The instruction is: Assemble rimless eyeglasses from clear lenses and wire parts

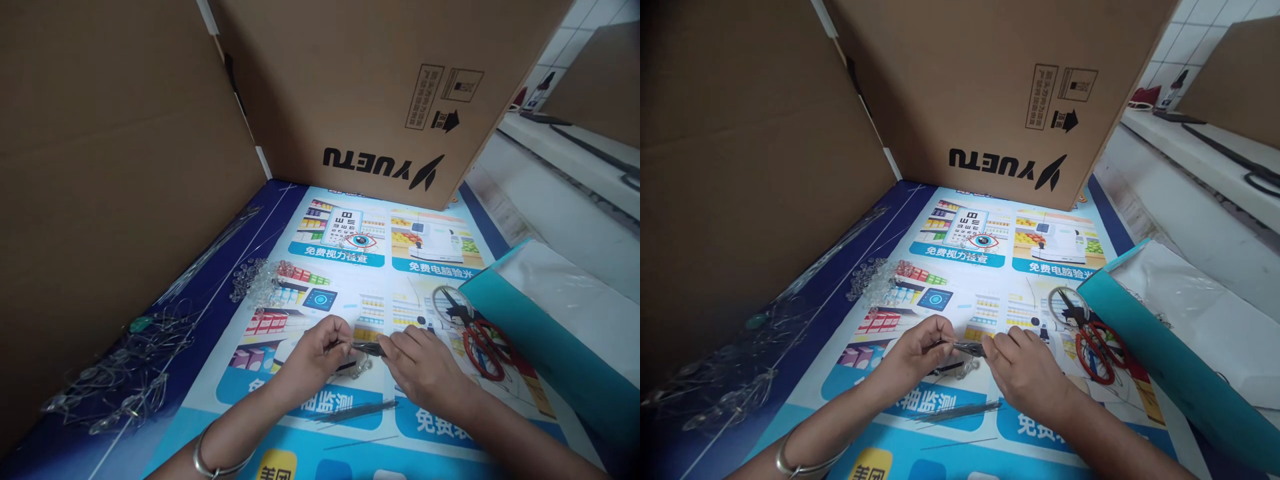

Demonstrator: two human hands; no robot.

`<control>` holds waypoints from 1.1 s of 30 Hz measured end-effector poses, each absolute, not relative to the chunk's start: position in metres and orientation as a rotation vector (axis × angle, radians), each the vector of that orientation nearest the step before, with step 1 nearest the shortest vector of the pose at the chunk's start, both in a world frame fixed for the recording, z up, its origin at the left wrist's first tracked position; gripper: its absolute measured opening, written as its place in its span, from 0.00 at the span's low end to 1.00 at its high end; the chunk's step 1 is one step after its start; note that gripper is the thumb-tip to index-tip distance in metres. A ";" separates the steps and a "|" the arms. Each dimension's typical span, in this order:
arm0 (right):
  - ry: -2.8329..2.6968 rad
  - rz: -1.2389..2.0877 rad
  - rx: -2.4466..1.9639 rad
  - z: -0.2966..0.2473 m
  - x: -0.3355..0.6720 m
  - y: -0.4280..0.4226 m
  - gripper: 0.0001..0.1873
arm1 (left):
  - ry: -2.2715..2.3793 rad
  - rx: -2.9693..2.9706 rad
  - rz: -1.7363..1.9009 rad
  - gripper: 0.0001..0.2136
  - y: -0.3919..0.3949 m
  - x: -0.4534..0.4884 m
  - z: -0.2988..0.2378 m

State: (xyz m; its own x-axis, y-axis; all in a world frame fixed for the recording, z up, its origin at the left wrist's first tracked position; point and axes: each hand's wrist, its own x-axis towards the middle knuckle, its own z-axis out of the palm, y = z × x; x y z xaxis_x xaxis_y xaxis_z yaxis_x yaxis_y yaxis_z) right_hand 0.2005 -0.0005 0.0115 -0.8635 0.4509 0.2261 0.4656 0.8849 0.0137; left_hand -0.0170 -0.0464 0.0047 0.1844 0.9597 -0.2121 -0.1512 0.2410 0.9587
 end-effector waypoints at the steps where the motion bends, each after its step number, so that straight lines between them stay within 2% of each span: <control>1: -2.832 -0.101 -0.696 0.011 0.201 -0.001 0.16 | 1.063 0.993 1.000 0.04 -0.046 -0.017 0.004; 9: -2.833 -0.074 -0.704 0.011 0.201 -0.001 0.15 | 1.067 0.957 0.983 0.06 -0.046 -0.016 0.008; 16: -2.793 0.077 -0.738 0.013 0.200 0.000 0.15 | 1.047 0.977 0.937 0.05 -0.046 -0.021 0.011; 27: -2.859 -0.127 -0.677 0.013 0.201 -0.001 0.16 | 1.014 0.945 0.937 0.06 -0.046 -0.022 0.008; 33: -2.816 -0.073 -0.695 0.014 0.200 -0.002 0.15 | 0.994 0.911 0.942 0.06 -0.047 -0.021 0.014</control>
State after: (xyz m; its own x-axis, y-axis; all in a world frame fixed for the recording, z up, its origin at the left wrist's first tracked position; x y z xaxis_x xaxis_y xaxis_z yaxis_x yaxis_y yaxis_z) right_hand 0.2001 -0.0023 0.0137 -0.8581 0.4523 0.2428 0.4643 0.8857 -0.0091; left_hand -0.0214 -0.0470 0.0135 0.2558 0.9305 -0.2623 -0.2120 0.3187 0.9239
